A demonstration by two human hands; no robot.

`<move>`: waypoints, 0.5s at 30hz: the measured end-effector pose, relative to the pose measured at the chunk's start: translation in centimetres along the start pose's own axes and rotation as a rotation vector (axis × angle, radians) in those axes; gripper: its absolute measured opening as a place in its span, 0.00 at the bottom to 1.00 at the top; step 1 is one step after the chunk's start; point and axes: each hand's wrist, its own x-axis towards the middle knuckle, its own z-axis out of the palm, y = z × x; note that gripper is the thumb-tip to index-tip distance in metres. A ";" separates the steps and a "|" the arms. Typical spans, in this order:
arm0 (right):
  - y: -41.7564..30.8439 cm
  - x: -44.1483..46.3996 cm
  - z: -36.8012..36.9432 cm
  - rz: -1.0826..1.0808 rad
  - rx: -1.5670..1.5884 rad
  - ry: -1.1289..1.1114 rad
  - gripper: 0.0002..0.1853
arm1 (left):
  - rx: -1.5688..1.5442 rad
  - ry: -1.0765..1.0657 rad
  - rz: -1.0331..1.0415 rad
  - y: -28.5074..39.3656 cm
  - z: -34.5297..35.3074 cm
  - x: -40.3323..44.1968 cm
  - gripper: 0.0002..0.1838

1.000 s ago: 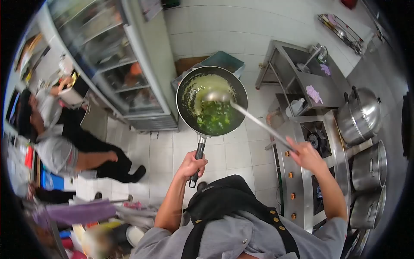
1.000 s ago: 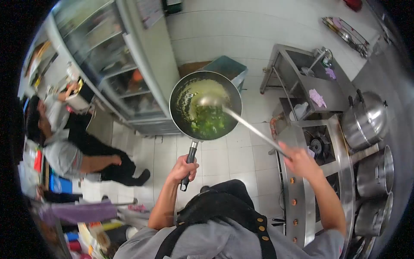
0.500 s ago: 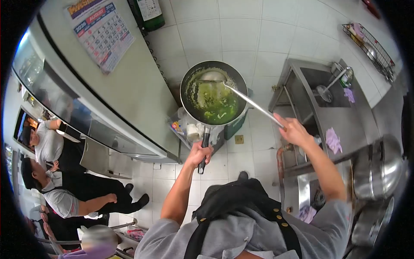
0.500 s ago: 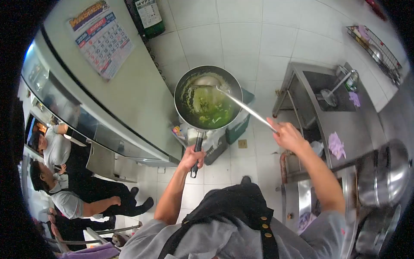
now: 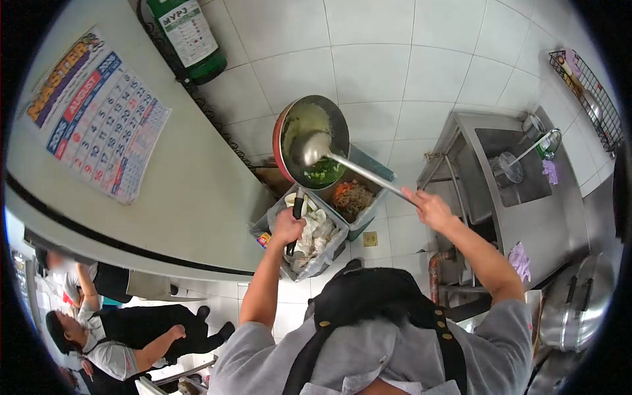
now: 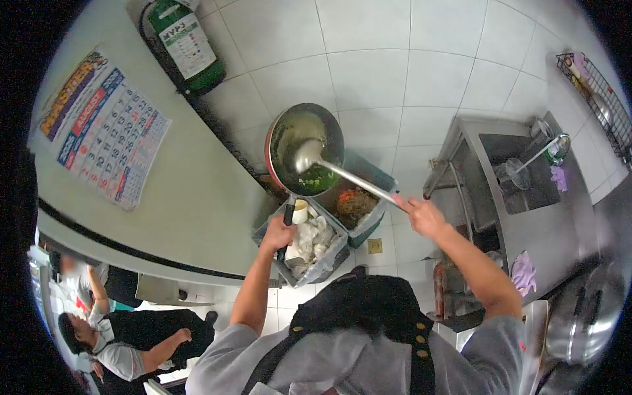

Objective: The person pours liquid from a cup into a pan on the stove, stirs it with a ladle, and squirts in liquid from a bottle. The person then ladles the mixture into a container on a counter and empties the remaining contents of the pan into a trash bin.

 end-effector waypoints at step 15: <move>1.0 4.1 9.4 0.495 0.511 -0.184 0.39 | 0.355 0.005 -0.064 3.2 4.3 10.0 0.13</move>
